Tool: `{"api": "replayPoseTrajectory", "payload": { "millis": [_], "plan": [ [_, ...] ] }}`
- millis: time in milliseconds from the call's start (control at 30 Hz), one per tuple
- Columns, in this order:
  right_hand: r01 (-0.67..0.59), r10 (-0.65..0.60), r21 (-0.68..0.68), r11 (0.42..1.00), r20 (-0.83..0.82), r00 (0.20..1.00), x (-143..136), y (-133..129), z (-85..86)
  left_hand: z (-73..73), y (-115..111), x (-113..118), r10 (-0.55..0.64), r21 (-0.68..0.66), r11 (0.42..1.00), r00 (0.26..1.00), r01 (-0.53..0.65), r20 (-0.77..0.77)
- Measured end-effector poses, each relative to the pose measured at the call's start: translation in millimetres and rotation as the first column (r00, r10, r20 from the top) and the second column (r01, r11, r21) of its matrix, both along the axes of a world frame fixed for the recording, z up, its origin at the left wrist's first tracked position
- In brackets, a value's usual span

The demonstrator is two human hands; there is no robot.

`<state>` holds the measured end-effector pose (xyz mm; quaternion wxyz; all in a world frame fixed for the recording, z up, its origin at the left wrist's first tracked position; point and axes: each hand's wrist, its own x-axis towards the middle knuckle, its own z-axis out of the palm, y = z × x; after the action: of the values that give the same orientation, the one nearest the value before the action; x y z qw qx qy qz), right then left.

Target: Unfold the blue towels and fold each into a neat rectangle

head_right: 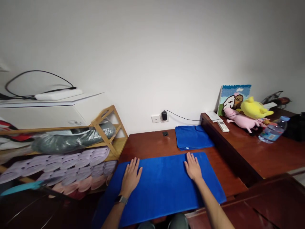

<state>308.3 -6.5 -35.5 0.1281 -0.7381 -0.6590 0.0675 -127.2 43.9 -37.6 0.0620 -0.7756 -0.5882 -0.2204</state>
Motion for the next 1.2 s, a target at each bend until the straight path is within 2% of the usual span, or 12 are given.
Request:
{"api": "replayPoseTrajectory", "payload": {
  "millis": [100, 233, 400, 500, 567, 633, 767, 867, 933, 1000, 1133, 1200],
  "plan": [
    [0.136, -0.137, 0.028, 0.99, 0.042, 0.99, 40.3, -3.7, -12.5, -10.5, 3.4, -28.1, 0.074, -0.07, 0.995, 0.997, -0.076, -0.033],
    [0.198, -0.193, -0.091, 0.976, 0.068, 0.979, 70.1, -4.2, -25.0, -24.9, 5.4, -38.1, 0.1, -0.126, 0.986, 0.993, -0.108, -0.066],
    [0.208, -0.196, -0.164, 0.964, 0.082, 0.977, 73.8, 0.3, -9.6, -14.1, 6.8, -34.1, 0.125, -0.157, 0.978, 0.988, -0.139, -0.093],
    [0.176, -0.167, -0.121, 0.977, 0.081, 0.983, 41.6, 4.5, 9.4, 0.7, 6.6, -11.6, 0.046, -0.142, 0.988, 0.992, -0.063, -0.114],
    [0.046, -0.045, -0.015, 0.999, 0.06, 0.997, -1.1, 8.7, 19.7, 8.2, 6.6, 19.3, -0.064, -0.111, 0.992, 0.993, 0.052, -0.102],
    [-0.121, 0.12, 0.073, 0.99, 0.014, 0.993, -53.0, 14.0, 25.0, 10.9, 6.3, 57.5, -0.141, -0.102, 0.986, 0.988, 0.133, -0.07],
    [-0.219, 0.219, 0.004, 0.976, -0.045, 0.975, -135.3, 23.3, 19.4, 1.2, 4.4, 118.1, -0.161, -0.197, 0.969, 0.986, 0.149, -0.046],
    [-0.233, 0.229, -0.07, 0.97, -0.055, 0.972, -149.4, 27.1, 12.0, -8.9, 5.5, 128.6, -0.166, -0.251, 0.957, 0.984, 0.144, -0.067],
    [-0.237, 0.234, -0.084, 0.968, -0.042, 0.971, -132.5, 27.7, 10.2, -10.9, 9.6, 116.0, -0.176, -0.251, 0.956, 0.982, 0.152, -0.074],
    [-0.186, 0.186, -0.119, 0.975, -0.013, 0.982, -94.3, 25.4, 9.3, -9.3, 16.3, 85.2, -0.14, -0.246, 0.963, 0.986, 0.114, -0.091],
    [0.096, -0.08, -0.189, 0.977, 0.094, 0.992, 21.3, 8.5, 0.4, -7.2, 30.1, -19.6, 0.103, -0.22, 0.966, 0.983, -0.136, -0.153],
    [0.145, -0.121, -0.189, 0.971, 0.133, 0.984, 70.0, 0.0, -3.5, -6.7, 34.4, -68.0, 0.161, -0.226, 0.954, 0.972, -0.197, -0.171]
  ]
}}
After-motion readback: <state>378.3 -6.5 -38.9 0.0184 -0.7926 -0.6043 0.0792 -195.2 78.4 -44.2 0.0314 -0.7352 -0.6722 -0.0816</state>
